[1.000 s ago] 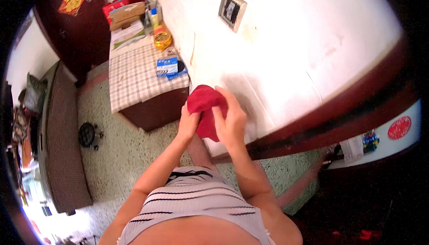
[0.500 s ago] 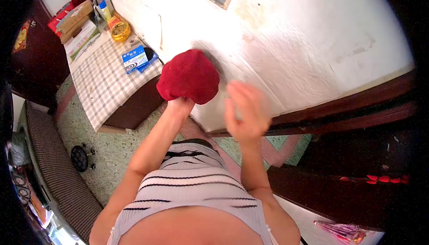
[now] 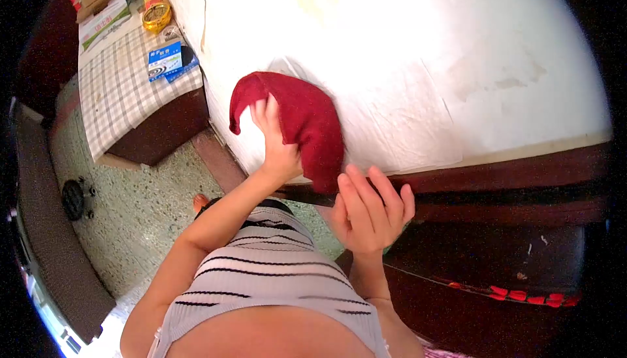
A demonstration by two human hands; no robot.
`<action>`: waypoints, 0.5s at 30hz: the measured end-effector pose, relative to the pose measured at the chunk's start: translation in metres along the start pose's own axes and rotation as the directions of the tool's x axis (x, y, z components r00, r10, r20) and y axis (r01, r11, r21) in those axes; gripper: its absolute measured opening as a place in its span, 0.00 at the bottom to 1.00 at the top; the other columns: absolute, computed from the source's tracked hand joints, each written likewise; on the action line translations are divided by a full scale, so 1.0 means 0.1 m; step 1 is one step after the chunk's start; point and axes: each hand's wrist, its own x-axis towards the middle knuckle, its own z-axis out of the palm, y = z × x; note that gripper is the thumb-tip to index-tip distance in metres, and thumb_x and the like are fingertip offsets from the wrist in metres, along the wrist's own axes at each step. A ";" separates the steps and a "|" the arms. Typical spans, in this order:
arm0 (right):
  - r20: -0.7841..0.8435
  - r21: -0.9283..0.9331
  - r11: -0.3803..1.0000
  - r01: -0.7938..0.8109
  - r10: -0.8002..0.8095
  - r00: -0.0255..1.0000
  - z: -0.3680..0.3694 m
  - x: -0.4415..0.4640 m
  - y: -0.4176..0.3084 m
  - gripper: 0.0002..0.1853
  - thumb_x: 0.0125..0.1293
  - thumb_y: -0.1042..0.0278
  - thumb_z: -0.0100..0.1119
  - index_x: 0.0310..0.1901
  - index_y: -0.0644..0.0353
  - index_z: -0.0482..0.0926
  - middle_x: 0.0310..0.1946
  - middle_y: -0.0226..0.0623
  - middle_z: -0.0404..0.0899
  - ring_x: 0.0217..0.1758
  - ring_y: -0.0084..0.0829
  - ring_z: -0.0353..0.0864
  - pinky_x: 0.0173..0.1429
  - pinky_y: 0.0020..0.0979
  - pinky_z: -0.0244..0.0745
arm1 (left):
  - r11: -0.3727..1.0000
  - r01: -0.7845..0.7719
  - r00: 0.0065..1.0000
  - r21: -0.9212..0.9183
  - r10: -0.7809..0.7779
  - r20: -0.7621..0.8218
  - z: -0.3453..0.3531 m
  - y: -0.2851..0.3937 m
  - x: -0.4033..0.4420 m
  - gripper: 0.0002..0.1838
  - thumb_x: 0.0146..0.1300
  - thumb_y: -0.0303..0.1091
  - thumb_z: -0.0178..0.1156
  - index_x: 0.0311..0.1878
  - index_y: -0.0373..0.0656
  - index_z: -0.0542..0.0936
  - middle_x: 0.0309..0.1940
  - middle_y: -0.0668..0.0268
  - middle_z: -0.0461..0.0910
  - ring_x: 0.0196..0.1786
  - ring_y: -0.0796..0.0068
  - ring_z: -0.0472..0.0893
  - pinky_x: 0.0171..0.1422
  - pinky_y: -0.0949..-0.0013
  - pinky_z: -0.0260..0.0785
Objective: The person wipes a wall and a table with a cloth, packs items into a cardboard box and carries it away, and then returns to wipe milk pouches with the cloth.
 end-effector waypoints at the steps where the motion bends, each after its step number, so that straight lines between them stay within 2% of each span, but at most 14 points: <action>1: 0.006 -0.046 0.998 0.037 -0.037 0.999 0.00 -0.01 0.03 0.10 0.58 0.67 0.59 0.41 0.48 0.83 0.44 0.22 0.83 0.52 0.29 0.77 0.72 0.40 0.48 | 0.994 0.098 0.994 -0.048 -0.100 -0.034 0.02 0.03 0.00 0.24 0.45 0.43 0.63 0.45 0.40 0.78 0.66 0.46 0.57 0.65 0.39 0.56 0.64 0.37 0.45; 2: 0.012 -0.092 0.993 0.074 -0.074 0.997 0.00 -0.03 0.04 0.10 0.58 0.65 0.59 0.42 0.46 0.83 0.45 0.21 0.82 0.53 0.28 0.76 0.74 0.43 0.43 | 0.976 0.193 0.978 -0.099 -0.199 -0.064 0.04 0.04 -0.01 0.23 0.46 0.43 0.63 0.45 0.39 0.78 0.67 0.45 0.54 0.66 0.39 0.55 0.63 0.38 0.46; 3: 0.056 -0.119 0.988 0.102 -0.096 0.994 0.01 -0.02 0.01 0.11 0.59 0.62 0.58 0.44 0.43 0.83 0.47 0.18 0.81 0.57 0.28 0.74 0.75 0.49 0.30 | 0.979 0.196 0.981 -0.064 -0.196 0.000 0.04 -0.03 0.01 0.22 0.48 0.40 0.62 0.46 0.38 0.77 0.68 0.42 0.51 0.64 0.39 0.56 0.62 0.38 0.48; 4: 0.063 -0.112 0.988 0.108 -0.101 0.993 0.04 0.01 -0.02 0.11 0.59 0.62 0.58 0.44 0.43 0.83 0.47 0.18 0.81 0.57 0.28 0.74 0.75 0.49 0.30 | 0.977 0.205 0.979 -0.059 -0.206 -0.001 0.05 -0.03 0.02 0.22 0.48 0.40 0.62 0.46 0.38 0.77 0.68 0.42 0.51 0.64 0.39 0.56 0.62 0.38 0.48; 6: 0.117 -0.233 0.971 0.059 -0.032 0.993 0.09 0.07 -0.06 0.12 0.59 0.60 0.58 0.44 0.42 0.82 0.50 0.18 0.80 0.60 0.29 0.72 0.75 0.52 0.22 | 0.992 0.111 0.994 -0.067 -0.111 0.006 0.02 0.00 0.07 0.19 0.49 0.37 0.60 0.43 0.37 0.79 0.69 0.42 0.49 0.60 0.39 0.59 0.61 0.38 0.50; 7: 0.127 -0.222 0.974 0.047 -0.019 0.992 0.09 0.07 -0.07 0.10 0.59 0.60 0.58 0.43 0.41 0.83 0.50 0.19 0.80 0.61 0.29 0.72 0.75 0.51 0.18 | 0.990 0.122 0.992 -0.075 -0.123 -0.011 0.01 0.03 0.06 0.18 0.49 0.37 0.61 0.42 0.36 0.79 0.69 0.42 0.51 0.59 0.40 0.60 0.61 0.37 0.50; 9: 0.089 -0.197 0.979 0.061 -0.044 0.995 0.12 0.05 -0.03 0.10 0.59 0.61 0.58 0.42 0.41 0.83 0.49 0.20 0.81 0.61 0.29 0.73 0.75 0.51 0.19 | 0.977 0.139 0.989 -0.162 -0.144 -0.022 0.02 0.11 0.01 0.18 0.47 0.37 0.61 0.39 0.35 0.79 0.68 0.44 0.55 0.58 0.41 0.61 0.60 0.36 0.50; 10: 0.072 -0.173 0.982 0.075 -0.064 0.995 0.12 0.03 -0.02 0.09 0.58 0.62 0.59 0.40 0.40 0.83 0.48 0.22 0.81 0.60 0.30 0.74 0.75 0.51 0.19 | 0.981 0.110 0.994 -0.162 -0.106 0.032 0.02 0.08 -0.09 0.19 0.45 0.37 0.62 0.39 0.35 0.79 0.66 0.45 0.58 0.58 0.42 0.61 0.60 0.35 0.50; 11: 0.041 -0.133 0.987 0.085 -0.080 0.996 0.09 0.02 0.00 0.08 0.58 0.64 0.58 0.38 0.44 0.84 0.47 0.24 0.82 0.58 0.30 0.75 0.76 0.49 0.26 | 0.983 0.081 0.994 -0.165 -0.067 0.086 0.01 0.05 -0.20 0.19 0.42 0.37 0.62 0.38 0.34 0.79 0.65 0.46 0.61 0.58 0.42 0.61 0.59 0.34 0.50; 12: 0.029 -0.126 0.987 0.101 -0.099 0.995 0.06 0.00 0.03 0.08 0.58 0.64 0.58 0.38 0.44 0.84 0.47 0.24 0.82 0.58 0.30 0.75 0.76 0.49 0.26 | 0.993 0.009 0.994 -0.115 0.004 0.112 -0.07 0.12 -0.18 0.18 0.41 0.37 0.62 0.37 0.36 0.79 0.66 0.49 0.62 0.58 0.45 0.62 0.58 0.35 0.51; 14: -0.007 -0.052 0.999 0.008 -0.009 1.000 0.01 -0.06 0.08 0.08 0.59 0.67 0.57 0.38 0.48 0.84 0.45 0.24 0.83 0.56 0.30 0.76 0.76 0.47 0.35 | 0.980 -0.162 0.963 -0.116 0.183 0.197 -0.14 0.14 -0.18 0.19 0.39 0.40 0.65 0.36 0.41 0.81 0.66 0.54 0.63 0.57 0.49 0.64 0.54 0.38 0.56; 15: -0.038 -0.063 0.998 -0.007 0.004 0.999 0.00 -0.04 0.05 0.08 0.59 0.67 0.57 0.37 0.51 0.85 0.44 0.24 0.84 0.54 0.29 0.77 0.76 0.44 0.40 | 0.976 -0.181 0.936 -0.120 0.209 0.284 -0.17 0.12 -0.11 0.20 0.36 0.43 0.67 0.35 0.43 0.81 0.66 0.55 0.63 0.56 0.50 0.65 0.52 0.40 0.58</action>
